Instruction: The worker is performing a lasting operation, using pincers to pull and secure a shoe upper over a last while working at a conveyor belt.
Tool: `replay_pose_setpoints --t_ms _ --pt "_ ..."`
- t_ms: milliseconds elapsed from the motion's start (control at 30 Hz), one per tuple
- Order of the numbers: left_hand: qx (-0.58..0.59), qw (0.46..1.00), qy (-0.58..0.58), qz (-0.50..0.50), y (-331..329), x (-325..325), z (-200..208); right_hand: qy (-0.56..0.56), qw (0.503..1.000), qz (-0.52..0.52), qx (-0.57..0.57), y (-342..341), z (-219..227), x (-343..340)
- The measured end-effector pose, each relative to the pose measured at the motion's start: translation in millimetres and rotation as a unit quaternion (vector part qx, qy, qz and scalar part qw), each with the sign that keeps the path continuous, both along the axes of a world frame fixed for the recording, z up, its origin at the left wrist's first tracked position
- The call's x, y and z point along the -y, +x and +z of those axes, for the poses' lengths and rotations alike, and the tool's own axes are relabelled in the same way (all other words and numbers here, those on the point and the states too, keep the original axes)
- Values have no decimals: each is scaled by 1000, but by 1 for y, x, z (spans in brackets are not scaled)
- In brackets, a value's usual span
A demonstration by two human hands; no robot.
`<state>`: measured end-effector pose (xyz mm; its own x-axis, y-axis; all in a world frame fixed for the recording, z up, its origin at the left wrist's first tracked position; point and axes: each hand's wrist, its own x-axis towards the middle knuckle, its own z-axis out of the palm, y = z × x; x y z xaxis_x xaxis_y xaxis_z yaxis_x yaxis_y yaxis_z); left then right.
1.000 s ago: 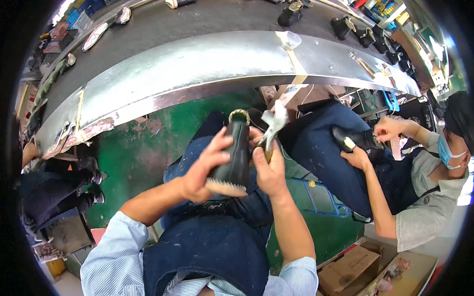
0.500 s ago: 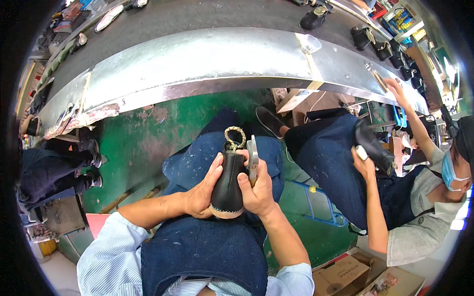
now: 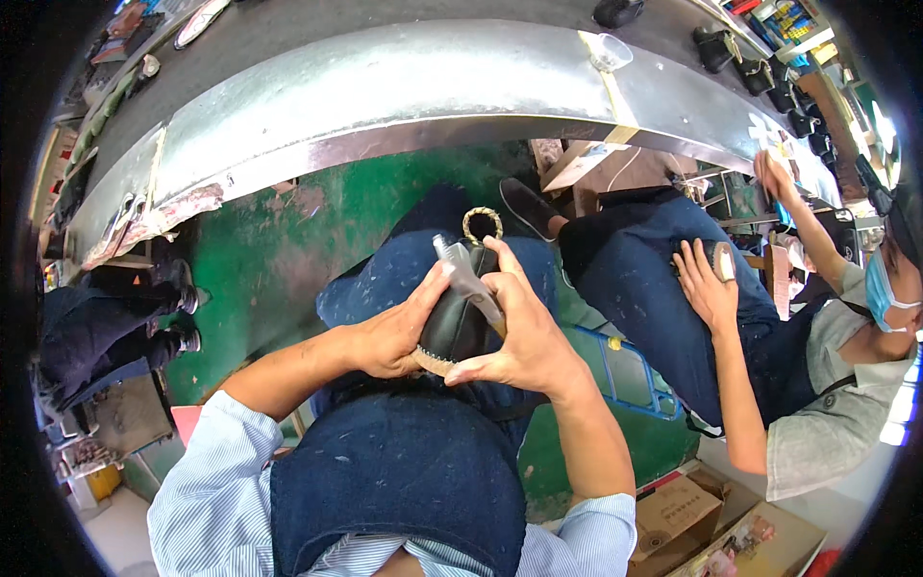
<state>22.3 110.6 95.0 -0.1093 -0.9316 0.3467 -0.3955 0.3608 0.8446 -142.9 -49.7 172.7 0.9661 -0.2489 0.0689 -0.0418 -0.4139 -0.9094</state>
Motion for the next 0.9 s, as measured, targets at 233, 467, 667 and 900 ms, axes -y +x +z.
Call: replay_pose_setpoints --t_ms 233,467,667,900 --pt "30 998 54 -10 2 16 -1 -134 989 -64 -16 4 -7 -9" --pt "-149 948 135 247 -15 -12 -31 199 950 -237 38 -36 -17 40" --pt "-654 736 101 141 -30 28 -8 408 824 -326 221 -100 -80 -3" --pt "-467 851 218 100 33 105 34 540 751 -363 -113 -124 -78 -55"
